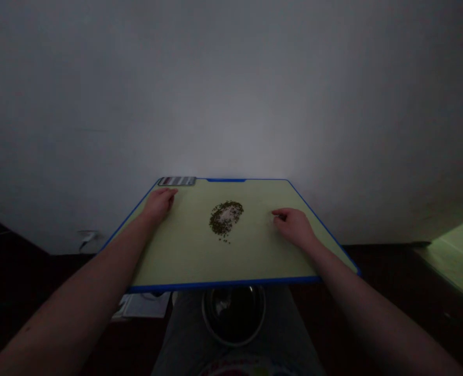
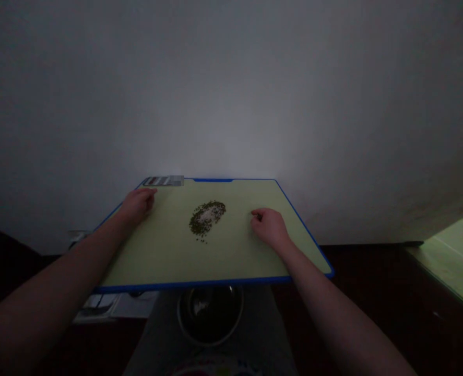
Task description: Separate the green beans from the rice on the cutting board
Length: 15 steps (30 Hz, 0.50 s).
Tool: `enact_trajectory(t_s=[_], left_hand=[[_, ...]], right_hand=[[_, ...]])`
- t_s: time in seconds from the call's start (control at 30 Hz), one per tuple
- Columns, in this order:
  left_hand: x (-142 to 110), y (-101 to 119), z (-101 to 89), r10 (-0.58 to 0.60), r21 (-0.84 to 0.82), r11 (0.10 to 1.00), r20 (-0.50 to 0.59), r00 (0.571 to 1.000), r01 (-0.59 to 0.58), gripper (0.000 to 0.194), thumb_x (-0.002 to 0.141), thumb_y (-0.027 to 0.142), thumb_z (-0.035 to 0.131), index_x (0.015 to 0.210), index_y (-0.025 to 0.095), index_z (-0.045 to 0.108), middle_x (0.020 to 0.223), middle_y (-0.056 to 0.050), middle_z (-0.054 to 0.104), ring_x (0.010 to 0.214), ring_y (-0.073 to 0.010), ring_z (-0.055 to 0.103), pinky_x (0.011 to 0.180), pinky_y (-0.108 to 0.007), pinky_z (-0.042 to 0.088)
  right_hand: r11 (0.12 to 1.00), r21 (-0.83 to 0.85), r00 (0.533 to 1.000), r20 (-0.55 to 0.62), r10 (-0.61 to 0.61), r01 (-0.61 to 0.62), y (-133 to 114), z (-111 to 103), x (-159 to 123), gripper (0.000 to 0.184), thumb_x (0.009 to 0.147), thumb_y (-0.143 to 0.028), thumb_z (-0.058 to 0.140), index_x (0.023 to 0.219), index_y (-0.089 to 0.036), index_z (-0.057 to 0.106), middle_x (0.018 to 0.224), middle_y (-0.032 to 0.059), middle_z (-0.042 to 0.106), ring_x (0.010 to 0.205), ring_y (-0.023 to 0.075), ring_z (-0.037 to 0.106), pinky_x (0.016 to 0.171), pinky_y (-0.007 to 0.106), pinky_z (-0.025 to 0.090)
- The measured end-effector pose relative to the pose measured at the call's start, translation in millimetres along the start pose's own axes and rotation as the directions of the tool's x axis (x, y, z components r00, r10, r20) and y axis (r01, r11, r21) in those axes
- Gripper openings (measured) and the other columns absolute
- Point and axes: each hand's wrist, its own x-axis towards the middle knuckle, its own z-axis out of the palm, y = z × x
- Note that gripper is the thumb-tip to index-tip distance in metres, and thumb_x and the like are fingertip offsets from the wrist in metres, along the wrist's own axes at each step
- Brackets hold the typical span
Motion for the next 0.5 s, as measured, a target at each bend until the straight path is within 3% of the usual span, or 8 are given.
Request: enact_trajectory(t_s=[0.13, 0.3, 0.43, 0.5], left_hand=[[-10.0, 5.4, 2.6, 0.003, -0.098, 0.995, 0.066, 0.998, 0.004, 0.031, 0.067, 0.040, 0.058, 0.052, 0.020, 0.040, 0.043, 0.006, 0.035, 0.036, -0.0083, 0.030, 0.037, -0.024, 0.022], [-26.5, -6.3, -5.0, -0.014, -0.134, 0.991, 0.086, 0.996, 0.025, 0.033, 0.065, 0.040, 0.066, 0.051, 0.019, 0.044, 0.040, 0.006, 0.036, 0.035, -0.0074, 0.030, 0.036, -0.023, 0.020], [-27.5, -14.1, -8.2, -0.007, -0.191, 0.981, 0.082, 0.997, 0.023, 0.033, 0.065, 0.038, 0.067, 0.051, 0.018, 0.044, 0.042, 0.006, 0.038, 0.036, -0.0066, 0.031, 0.036, -0.022, 0.021], [-26.0, -15.0, -8.2, -0.011, -0.223, 0.974, 0.082, 0.997, 0.029, 0.032, 0.065, 0.036, 0.067, 0.052, 0.018, 0.045, 0.043, 0.006, 0.039, 0.036, -0.0061, 0.031, 0.036, -0.022, 0.021]], right_hand=[[0.991, 0.098, 0.995, 0.017, -0.097, 0.095, -9.7, 0.8, -2.5, 0.028, 0.073, -0.025, 0.060, 0.096, -0.016, 0.073, 0.065, 0.0017, 0.066, 0.059, 0.0149, 0.060, 0.063, 0.027, 0.046], [0.931, 0.242, 0.958, 0.016, -0.287, 0.275, -38.6, 8.8, 5.7, 0.047, 0.073, -0.017, 0.057, 0.119, -0.017, 0.061, 0.072, -0.0010, 0.066, 0.061, 0.0116, 0.058, 0.064, 0.024, 0.045], [0.874, 0.306, 0.917, 0.010, -0.399, 0.378, -58.7, 24.2, 8.8, 0.023, 0.075, -0.021, 0.059, 0.095, -0.016, 0.071, 0.075, 0.0025, 0.068, 0.066, 0.0134, 0.059, 0.065, 0.025, 0.046], [0.855, 0.333, 0.907, -0.004, -0.421, 0.398, -61.6, 34.7, 4.3, 0.020, 0.080, -0.023, 0.057, 0.093, -0.017, 0.071, 0.080, 0.0041, 0.070, 0.070, 0.0146, 0.061, 0.067, 0.026, 0.046]])
